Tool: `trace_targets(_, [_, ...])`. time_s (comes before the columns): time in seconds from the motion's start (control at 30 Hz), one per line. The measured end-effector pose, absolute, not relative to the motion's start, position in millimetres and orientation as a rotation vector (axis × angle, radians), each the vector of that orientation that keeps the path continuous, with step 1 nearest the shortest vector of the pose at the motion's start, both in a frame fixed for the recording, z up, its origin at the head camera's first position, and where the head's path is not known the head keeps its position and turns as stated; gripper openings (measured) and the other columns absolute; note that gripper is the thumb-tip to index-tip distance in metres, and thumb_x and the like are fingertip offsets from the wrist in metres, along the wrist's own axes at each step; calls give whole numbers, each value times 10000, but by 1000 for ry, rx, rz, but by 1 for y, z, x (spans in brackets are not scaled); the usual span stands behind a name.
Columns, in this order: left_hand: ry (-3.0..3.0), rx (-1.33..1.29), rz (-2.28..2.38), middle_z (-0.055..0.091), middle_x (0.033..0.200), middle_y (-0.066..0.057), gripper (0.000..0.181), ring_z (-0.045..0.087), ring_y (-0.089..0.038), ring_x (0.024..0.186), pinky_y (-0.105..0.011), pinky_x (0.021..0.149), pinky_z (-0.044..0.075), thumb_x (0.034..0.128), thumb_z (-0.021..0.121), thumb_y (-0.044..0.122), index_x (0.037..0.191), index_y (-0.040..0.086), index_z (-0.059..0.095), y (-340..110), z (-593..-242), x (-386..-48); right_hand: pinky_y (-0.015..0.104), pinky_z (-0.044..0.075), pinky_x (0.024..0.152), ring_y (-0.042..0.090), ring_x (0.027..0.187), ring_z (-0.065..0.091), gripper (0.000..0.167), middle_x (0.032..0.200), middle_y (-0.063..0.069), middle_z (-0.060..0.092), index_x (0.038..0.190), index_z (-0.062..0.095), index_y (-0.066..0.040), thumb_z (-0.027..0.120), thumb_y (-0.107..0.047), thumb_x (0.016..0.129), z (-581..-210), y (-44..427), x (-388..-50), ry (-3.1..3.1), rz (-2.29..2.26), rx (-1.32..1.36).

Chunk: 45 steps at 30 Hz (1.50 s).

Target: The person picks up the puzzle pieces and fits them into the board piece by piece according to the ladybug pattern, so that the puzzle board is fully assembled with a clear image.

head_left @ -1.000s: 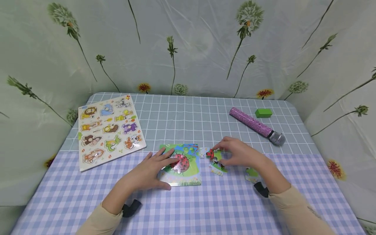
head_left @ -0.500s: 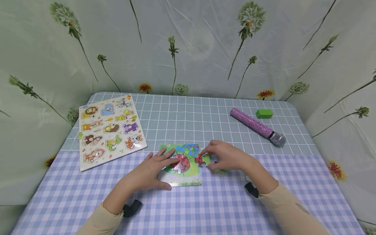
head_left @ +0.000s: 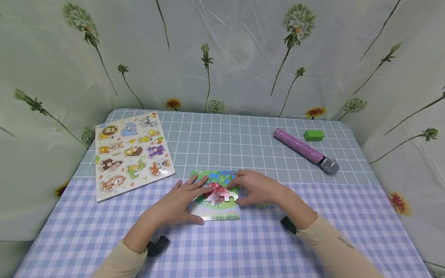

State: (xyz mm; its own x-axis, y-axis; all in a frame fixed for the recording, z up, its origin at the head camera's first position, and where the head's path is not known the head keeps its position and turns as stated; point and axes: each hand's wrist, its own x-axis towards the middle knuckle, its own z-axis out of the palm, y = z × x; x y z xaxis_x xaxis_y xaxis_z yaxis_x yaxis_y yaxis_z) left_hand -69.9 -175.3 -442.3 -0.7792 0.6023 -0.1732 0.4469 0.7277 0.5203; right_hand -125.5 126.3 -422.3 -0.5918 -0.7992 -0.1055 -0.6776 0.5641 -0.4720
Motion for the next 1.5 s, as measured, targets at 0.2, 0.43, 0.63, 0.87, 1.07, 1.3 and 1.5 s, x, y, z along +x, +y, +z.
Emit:
trace_targets(0.2, [2597, 810, 652, 268, 1795, -47, 969, 177, -422, 1672, -836, 1233, 204, 804, 910, 536, 1637, 310, 469, -175, -444, -70, 258, 537, 809, 83, 878, 545, 407, 1082, -15, 691, 1263, 784, -133, 850, -218, 871, -425, 120, -126, 2497, -525, -1225])
trace_targets(0.43, [2597, 829, 668, 287, 1788, -65, 960, 210, -450, 1658, -854, 1212, 212, 808, 901, 547, 1633, 298, 476, -176, -443, -70, 255, 520, 787, 84, 855, 535, 420, 1075, -21, 681, 1285, 781, -160, 854, -236, 878, -424, 115, -128, 2491, -496, -1215])
trace_targets(0.63, [2598, 826, 668, 281, 1790, -65, 959, 202, -446, 1661, -849, 1219, 209, 808, 905, 534, 1633, 299, 476, -176, -443, -70, 261, 515, 795, 88, 855, 528, 401, 1075, -22, 679, 1266, 792, -173, 852, -230, 873, -424, 113, -129, 2486, -487, -1221])
trace_targets(0.87, [2591, 817, 666, 268, 1795, -54, 964, 182, -428, 1670, -834, 1236, 200, 805, 913, 521, 1635, 306, 472, -176, -443, -70, 271, 516, 798, 96, 870, 527, 401, 1104, -11, 687, 1268, 797, -179, 857, -227, 875, -424, 112, -131, 2481, -489, -1218])
trace_targets(1.07, [2597, 818, 663, 279, 1791, -54, 959, 194, -430, 1668, -836, 1232, 207, 802, 914, 526, 1629, 303, 482, -176, -443, -70, 272, 522, 811, 94, 886, 534, 396, 1120, -13, 696, 1267, 797, -179, 854, -224, 878, -425, 111, -131, 2477, -489, -1217])
trace_targets(1.3, [2596, 816, 674, 287, 1788, -63, 953, 201, -441, 1663, -843, 1225, 208, 804, 911, 530, 1625, 292, 489, -176, -443, -70, 307, 563, 865, 97, 938, 582, 384, 1132, -20, 696, 1270, 796, -175, 864, -232, 897, -423, 111, -131, 2473, -479, -1184])
trace_targets(1.5, [2591, 814, 675, 294, 1786, -64, 957, 215, -452, 1657, -852, 1215, 212, 803, 908, 540, 1626, 294, 487, -176, -442, -71, 298, 557, 868, 89, 938, 575, 392, 1129, -27, 689, 1286, 795, -178, 871, -246, 907, -423, 110, -131, 2463, -469, -1158])
